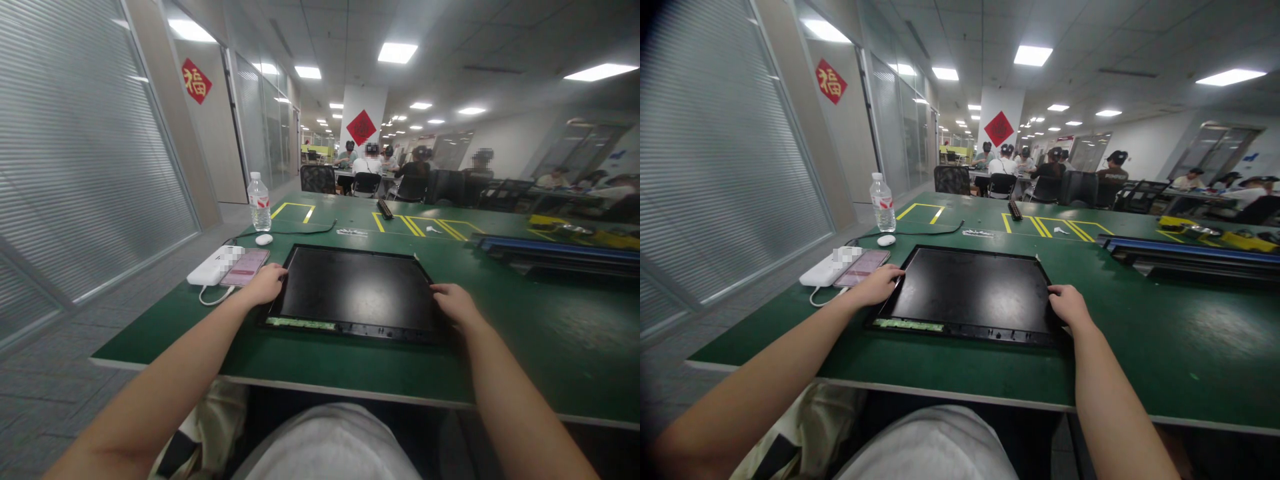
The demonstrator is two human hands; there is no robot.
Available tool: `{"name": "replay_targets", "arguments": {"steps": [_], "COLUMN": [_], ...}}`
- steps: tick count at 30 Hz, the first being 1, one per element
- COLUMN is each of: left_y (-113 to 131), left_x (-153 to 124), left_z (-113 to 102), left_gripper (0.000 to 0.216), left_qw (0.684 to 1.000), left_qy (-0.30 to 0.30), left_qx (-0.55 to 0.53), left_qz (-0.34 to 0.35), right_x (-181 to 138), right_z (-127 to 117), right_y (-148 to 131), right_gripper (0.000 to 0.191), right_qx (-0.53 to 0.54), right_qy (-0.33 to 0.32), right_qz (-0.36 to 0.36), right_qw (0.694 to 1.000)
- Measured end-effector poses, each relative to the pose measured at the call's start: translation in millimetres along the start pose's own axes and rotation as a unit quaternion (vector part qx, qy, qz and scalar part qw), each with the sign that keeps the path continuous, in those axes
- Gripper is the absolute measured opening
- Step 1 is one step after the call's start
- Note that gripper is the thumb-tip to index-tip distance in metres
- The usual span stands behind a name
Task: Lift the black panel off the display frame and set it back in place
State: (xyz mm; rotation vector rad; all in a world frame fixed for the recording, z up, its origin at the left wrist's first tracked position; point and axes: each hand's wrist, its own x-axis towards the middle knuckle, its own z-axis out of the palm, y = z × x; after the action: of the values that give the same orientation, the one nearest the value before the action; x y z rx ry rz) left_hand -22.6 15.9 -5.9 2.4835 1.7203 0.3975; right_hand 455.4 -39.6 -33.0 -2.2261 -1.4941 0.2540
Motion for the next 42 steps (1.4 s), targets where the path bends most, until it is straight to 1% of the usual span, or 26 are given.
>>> {"name": "replay_targets", "arguments": {"steps": [4,10,13,16,20,22,27,30,33,37,42], "left_y": [-0.4,-0.1,-0.6,-0.5,0.4,1.3,4.6,5.4,4.7,3.0,-0.6], "left_x": [-0.4,-1.2,-1.8,-2.3,-2.3,-2.2,-2.4,-2.1,-1.6,-2.1,-3.1], "left_z": [2.0,0.7,0.2,0.0,-0.6,-1.3,-2.8,-0.9,2.3,3.3,1.5], "left_gripper": [0.054,0.056,0.058,0.06,0.062,0.061,0.06,0.061,0.058,0.056,0.059], "left_qw": [1.0,1.0,1.0,0.999,0.999,0.999,1.0,1.0,1.0,0.999,0.991], "left_qy": [0.017,0.014,0.014,0.019,0.018,0.012,0.005,0.002,-0.004,-0.001,0.01], "left_qx": [-0.012,-0.01,-0.023,-0.038,-0.049,-0.047,-0.02,0.008,0.02,-0.036,-0.125], "left_qz": [-0.005,-0.009,-0.005,-0.007,-0.012,-0.012,-0.021,-0.026,-0.019,-0.009,-0.051], "right_x": [0.5,1.2,-1.0,-4.0,-7.2,-7.6,-4.1,-1.1,0.0,-2.4,-2.4], "right_z": [0.3,2.1,0.4,-2.2,-3.9,-3.4,1.6,4.3,4.5,1.7,0.7], "right_y": [0.9,4.1,3.0,0.0,-3.7,-4.0,1.3,5.4,7.1,4.3,3.3], "right_gripper": [0.046,0.056,0.056,0.055,0.057,0.058,0.055,0.053,0.051,0.052,0.051], "right_qx": [0.032,0.139,0.162,0.192,0.226,0.228,0.207,0.19,0.178,0.17,0.172], "right_qy": [-0.01,-0.012,-0.025,-0.029,-0.055,-0.056,-0.031,-0.021,-0.011,-0.012,-0.018], "right_qz": [0.025,0.074,0.107,0.125,0.145,0.145,0.124,0.111,0.096,0.101,0.098], "right_qw": [0.999,0.988,0.981,0.973,0.962,0.961,0.97,0.975,0.979,0.98,0.98]}}
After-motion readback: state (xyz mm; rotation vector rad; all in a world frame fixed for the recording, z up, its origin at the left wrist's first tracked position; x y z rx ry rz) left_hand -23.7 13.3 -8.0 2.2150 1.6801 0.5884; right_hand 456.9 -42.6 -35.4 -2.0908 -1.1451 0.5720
